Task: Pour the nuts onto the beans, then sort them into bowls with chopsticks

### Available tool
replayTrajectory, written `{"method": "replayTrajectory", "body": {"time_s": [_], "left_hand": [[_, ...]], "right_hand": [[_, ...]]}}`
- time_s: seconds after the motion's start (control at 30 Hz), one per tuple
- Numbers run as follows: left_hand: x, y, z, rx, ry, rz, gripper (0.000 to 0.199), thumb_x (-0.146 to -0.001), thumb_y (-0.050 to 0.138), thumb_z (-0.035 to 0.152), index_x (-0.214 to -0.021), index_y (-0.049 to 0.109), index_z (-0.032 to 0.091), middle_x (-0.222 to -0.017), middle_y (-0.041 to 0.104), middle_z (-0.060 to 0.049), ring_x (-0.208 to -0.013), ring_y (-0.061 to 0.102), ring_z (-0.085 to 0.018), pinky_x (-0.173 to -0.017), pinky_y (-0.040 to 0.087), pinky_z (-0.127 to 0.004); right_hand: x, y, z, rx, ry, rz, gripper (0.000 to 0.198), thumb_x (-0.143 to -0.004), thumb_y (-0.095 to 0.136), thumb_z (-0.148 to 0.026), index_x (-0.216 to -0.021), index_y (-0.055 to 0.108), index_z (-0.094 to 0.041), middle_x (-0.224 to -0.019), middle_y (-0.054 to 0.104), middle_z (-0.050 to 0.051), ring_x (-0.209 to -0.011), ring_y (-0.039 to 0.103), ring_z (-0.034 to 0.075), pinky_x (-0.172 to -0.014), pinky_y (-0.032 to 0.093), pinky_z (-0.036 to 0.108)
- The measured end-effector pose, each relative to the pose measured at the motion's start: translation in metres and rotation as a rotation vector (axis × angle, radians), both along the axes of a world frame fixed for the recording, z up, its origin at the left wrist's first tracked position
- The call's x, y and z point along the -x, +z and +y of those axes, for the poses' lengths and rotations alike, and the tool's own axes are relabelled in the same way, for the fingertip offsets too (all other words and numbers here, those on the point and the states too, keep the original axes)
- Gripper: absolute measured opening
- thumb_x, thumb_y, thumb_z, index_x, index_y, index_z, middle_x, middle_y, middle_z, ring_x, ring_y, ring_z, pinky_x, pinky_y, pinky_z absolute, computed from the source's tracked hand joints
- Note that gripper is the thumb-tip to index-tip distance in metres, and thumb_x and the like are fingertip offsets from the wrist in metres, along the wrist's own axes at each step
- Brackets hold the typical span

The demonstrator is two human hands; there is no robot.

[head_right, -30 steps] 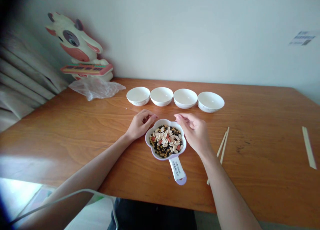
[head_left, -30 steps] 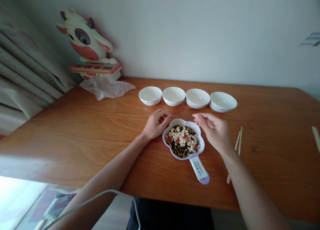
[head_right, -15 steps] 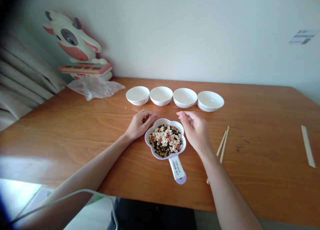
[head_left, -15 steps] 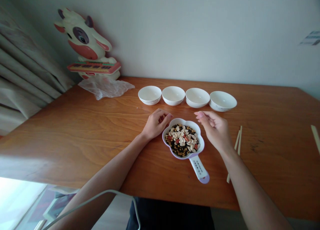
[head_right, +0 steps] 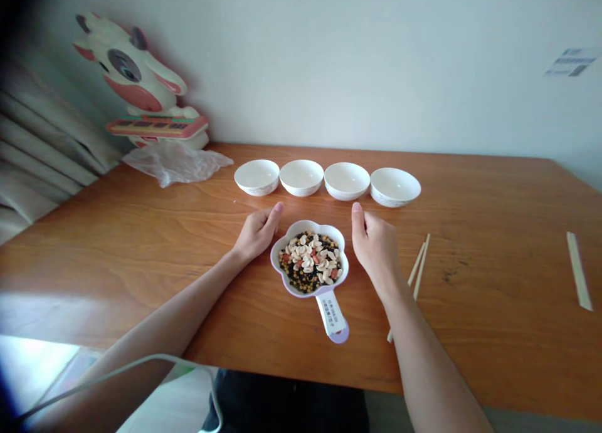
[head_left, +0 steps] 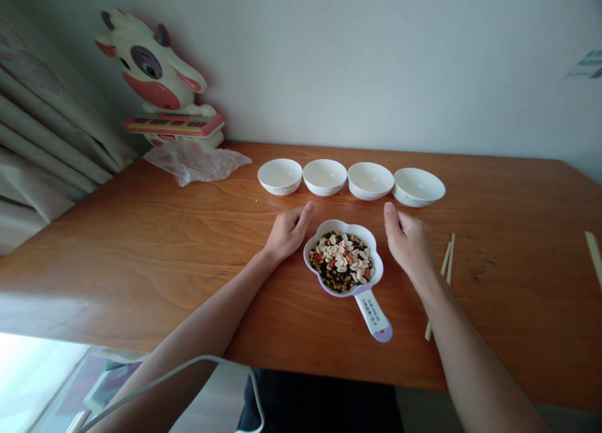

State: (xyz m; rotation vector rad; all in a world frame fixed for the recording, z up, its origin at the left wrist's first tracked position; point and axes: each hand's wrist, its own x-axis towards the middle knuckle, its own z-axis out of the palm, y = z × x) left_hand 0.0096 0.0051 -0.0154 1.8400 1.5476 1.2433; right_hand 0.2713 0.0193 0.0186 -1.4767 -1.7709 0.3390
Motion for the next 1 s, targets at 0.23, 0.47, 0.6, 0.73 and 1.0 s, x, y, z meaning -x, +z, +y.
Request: {"method": "replayTrajectory", "body": {"time_s": [0.23,0.47,0.6,0.73,1.0], "left_hand": [[0.002,-0.006,0.006,-0.075,0.074,-0.062,0.050,-0.103,0.047,0.038,-0.149,0.035,0.022,-0.089,0.062,-0.001,-0.069,0.055,-0.012,-0.068,0.047,-0.025],[0.005,-0.007,0.005,-0.038,0.056,-0.007,0.054,-0.105,0.036,0.052,-0.073,0.065,0.019,-0.066,0.062,-0.002,-0.066,0.061,-0.015,-0.070,0.049,-0.028],[0.003,-0.008,0.002,-0.052,0.045,-0.043,0.042,-0.107,0.032,0.047,-0.122,0.059,0.019,-0.071,0.067,0.001,-0.065,0.065,-0.014,-0.071,0.050,-0.027],[-0.002,-0.006,-0.001,-0.194,0.075,-0.037,0.056,-0.104,0.044,0.039,-0.154,0.025,0.020,-0.130,0.065,-0.012,-0.122,0.061,-0.019,-0.104,0.045,-0.037],[-0.010,0.008,-0.068,-0.164,0.143,0.069,0.048,-0.097,0.056,0.040,-0.139,0.043,0.020,-0.132,0.057,-0.015,-0.122,0.055,-0.027,-0.103,0.045,-0.046]], "right_hand": [[-0.002,-0.016,0.008,-0.012,-0.027,-0.064,0.036,-0.101,0.042,-0.038,-0.125,0.060,-0.017,-0.084,0.073,0.010,-0.072,0.066,0.027,-0.068,0.044,0.037],[-0.001,-0.010,0.007,-0.105,0.029,-0.093,0.035,-0.098,0.051,-0.045,-0.088,0.074,-0.020,-0.092,0.076,0.012,-0.095,0.069,0.028,-0.097,0.046,0.044],[0.000,-0.010,0.004,-0.100,0.031,-0.088,0.050,-0.103,0.042,-0.045,-0.065,0.065,-0.022,-0.067,0.073,0.006,-0.083,0.071,0.025,-0.099,0.045,0.045],[0.003,-0.011,0.007,-0.087,0.064,-0.057,0.036,-0.106,0.032,-0.035,-0.120,0.061,-0.017,-0.082,0.078,0.006,-0.076,0.074,0.022,-0.078,0.053,0.036],[-0.015,0.025,-0.029,0.038,0.137,-0.176,0.026,-0.096,0.054,-0.041,-0.105,0.065,-0.019,-0.097,0.076,0.012,-0.080,0.071,0.026,-0.072,0.052,0.037]]}}
